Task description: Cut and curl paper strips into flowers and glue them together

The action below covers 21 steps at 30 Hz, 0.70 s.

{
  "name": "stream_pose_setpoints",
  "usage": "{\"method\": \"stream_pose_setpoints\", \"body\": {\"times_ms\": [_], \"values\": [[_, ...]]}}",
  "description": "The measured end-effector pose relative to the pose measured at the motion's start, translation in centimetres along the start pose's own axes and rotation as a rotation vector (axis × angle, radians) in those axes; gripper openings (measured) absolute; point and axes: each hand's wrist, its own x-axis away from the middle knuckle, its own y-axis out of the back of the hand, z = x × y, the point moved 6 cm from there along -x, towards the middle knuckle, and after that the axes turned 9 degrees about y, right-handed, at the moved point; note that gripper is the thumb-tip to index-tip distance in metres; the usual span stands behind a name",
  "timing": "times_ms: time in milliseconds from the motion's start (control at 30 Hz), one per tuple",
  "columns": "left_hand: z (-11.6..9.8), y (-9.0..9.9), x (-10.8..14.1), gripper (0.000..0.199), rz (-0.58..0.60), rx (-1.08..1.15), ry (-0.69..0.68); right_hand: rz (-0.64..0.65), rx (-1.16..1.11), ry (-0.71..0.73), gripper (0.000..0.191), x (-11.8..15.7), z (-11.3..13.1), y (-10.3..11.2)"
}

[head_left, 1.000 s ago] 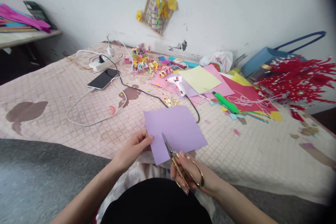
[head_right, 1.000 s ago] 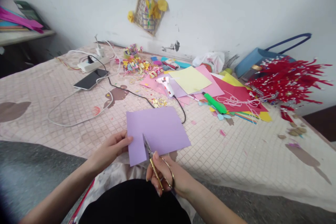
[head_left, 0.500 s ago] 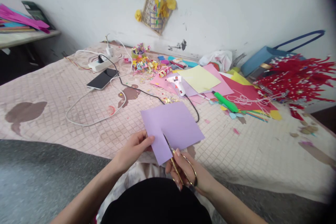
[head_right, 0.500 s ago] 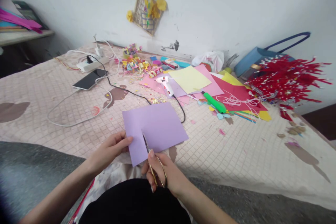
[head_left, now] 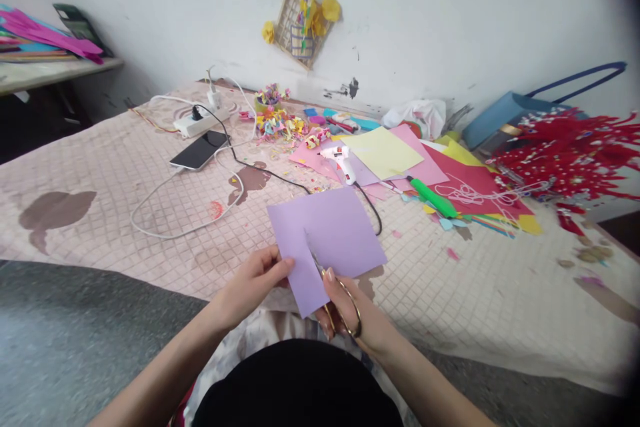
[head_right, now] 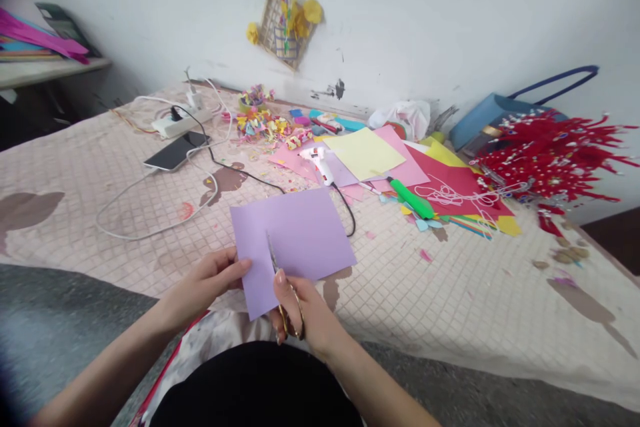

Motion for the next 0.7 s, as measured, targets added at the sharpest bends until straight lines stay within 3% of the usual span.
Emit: {"method": "stream_pose_setpoints", "body": {"times_ms": [700], "values": [[-0.1, 0.3, -0.1, 0.025, -0.013, -0.031, -0.017, -0.054, 0.05, 0.007, 0.053, -0.3, -1.1, -0.1]]}}
